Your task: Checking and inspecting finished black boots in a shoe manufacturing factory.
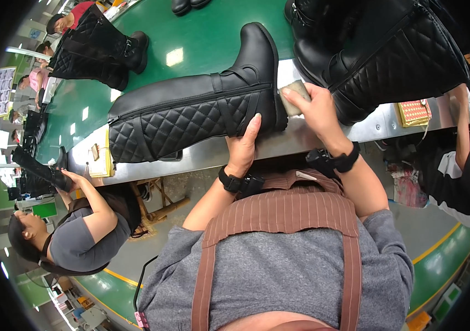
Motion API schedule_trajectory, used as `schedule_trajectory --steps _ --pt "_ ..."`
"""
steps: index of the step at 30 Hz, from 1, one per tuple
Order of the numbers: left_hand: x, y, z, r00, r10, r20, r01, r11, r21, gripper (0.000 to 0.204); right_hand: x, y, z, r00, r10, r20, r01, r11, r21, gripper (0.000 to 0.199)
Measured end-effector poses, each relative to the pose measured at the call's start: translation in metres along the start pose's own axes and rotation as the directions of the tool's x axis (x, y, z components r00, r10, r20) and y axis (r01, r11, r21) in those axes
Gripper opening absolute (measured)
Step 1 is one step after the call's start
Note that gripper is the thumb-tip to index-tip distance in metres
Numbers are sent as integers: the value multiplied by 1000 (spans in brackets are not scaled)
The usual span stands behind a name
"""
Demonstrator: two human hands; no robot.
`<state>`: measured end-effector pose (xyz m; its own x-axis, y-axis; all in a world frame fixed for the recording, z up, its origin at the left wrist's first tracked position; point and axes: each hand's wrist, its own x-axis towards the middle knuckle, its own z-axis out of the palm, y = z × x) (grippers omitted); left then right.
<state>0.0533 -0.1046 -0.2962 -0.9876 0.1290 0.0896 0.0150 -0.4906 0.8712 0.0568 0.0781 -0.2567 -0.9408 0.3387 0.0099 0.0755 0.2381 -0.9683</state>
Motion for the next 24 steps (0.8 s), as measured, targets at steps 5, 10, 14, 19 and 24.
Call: schedule_trajectory --steps 5,10,14,19,24 --pt "1 -1 0 1000 -11 -25 11 1000 -11 37 -18 -7 14 998 -55 -42 57 997 51 34" --pt "-2 3 0 999 -40 -37 39 999 -33 37 -22 -15 -14 972 46 232 -25 995 -93 33" --pt "-2 2 2 999 -27 -28 27 999 -24 37 -11 -6 5 1000 -14 28 16 997 -73 33" --pt "2 -3 3 999 35 -41 -35 999 -2 40 -21 -3 13 998 -46 50 47 999 -18 32" --pt "-4 0 -3 999 3 -44 -4 999 -38 41 -34 -13 -15 952 30 305 43 972 -229 28"
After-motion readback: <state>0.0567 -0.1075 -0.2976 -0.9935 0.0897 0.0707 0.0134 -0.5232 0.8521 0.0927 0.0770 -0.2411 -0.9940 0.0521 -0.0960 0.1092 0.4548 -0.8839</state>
